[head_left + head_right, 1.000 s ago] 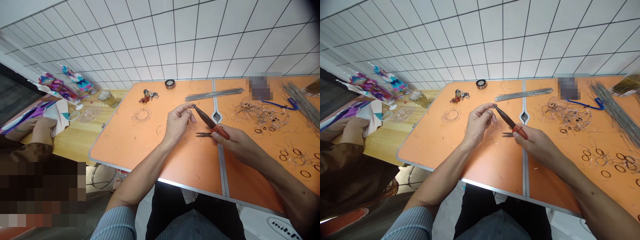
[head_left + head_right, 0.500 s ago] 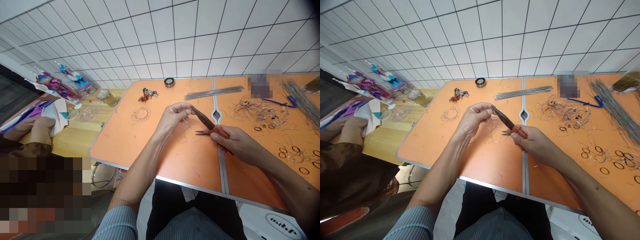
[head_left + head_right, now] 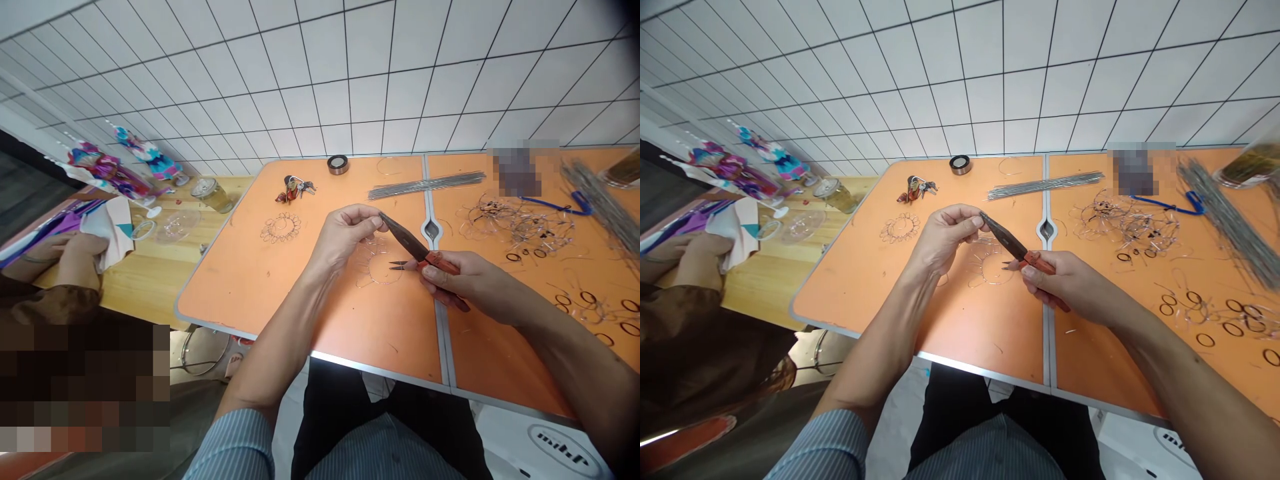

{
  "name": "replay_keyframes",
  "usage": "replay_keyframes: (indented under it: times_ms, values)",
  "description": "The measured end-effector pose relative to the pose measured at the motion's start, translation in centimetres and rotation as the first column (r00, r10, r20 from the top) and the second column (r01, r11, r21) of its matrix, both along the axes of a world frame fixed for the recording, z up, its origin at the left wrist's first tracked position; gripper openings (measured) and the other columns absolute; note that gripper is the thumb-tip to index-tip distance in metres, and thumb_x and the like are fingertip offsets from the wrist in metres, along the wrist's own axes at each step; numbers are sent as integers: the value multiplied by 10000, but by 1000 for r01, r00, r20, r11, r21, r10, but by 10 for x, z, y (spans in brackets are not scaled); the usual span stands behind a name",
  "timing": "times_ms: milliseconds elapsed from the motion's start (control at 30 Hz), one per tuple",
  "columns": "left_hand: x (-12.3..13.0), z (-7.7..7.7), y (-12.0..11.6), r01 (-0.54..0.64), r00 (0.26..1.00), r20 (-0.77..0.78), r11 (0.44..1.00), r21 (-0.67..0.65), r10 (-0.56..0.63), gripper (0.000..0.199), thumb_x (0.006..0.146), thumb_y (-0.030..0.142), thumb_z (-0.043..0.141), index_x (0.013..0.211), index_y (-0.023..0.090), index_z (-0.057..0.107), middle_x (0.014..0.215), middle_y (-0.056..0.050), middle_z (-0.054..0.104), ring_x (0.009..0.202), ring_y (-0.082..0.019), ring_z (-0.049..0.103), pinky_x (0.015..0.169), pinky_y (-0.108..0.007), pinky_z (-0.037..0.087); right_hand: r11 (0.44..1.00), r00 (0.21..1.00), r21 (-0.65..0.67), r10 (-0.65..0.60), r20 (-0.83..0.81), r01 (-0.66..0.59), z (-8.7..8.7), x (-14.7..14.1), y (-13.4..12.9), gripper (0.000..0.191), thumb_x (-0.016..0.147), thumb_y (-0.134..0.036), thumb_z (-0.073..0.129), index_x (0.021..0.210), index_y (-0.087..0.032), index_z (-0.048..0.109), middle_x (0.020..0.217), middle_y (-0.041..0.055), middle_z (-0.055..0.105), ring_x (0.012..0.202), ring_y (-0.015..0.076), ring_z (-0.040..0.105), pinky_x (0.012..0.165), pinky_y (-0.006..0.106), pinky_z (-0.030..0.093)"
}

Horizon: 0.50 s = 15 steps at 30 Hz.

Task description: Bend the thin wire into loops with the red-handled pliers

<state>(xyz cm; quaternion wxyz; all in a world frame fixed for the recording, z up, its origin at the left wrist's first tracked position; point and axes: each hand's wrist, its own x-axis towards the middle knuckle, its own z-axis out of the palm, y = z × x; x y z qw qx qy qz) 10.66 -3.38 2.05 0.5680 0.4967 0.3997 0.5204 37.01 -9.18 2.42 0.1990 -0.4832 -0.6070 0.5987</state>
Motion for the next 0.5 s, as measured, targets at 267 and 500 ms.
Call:
replay_keyframes:
  times_ms: [267, 500]
  values:
    - [9, 3, -6, -99, 994, -49, 995, -3, 98, 91, 788, 252, 844, 825, 179, 804, 797, -33, 802, 685, -105, 654, 666, -240, 492, 982, 995, 187, -14, 103, -6, -13, 2, 6, 490, 1056, -689, 701, 894, -229, 656, 663, -33, 551, 556, 140, 466, 558, 318, 377]
    - [13, -1, -6, -143, 989, -49, 990, 1, 143, 74, 819, 232, 832, 813, 179, 780, 740, -8, 753, 639, -95, 624, 640, -232, 480, 951, 957, 310, -94, 274, 5, -14, -1, 8, 422, 1040, -649, 656, 952, -237, 693, 690, -11, 560, 649, 199, 529, 649, 349, 389]
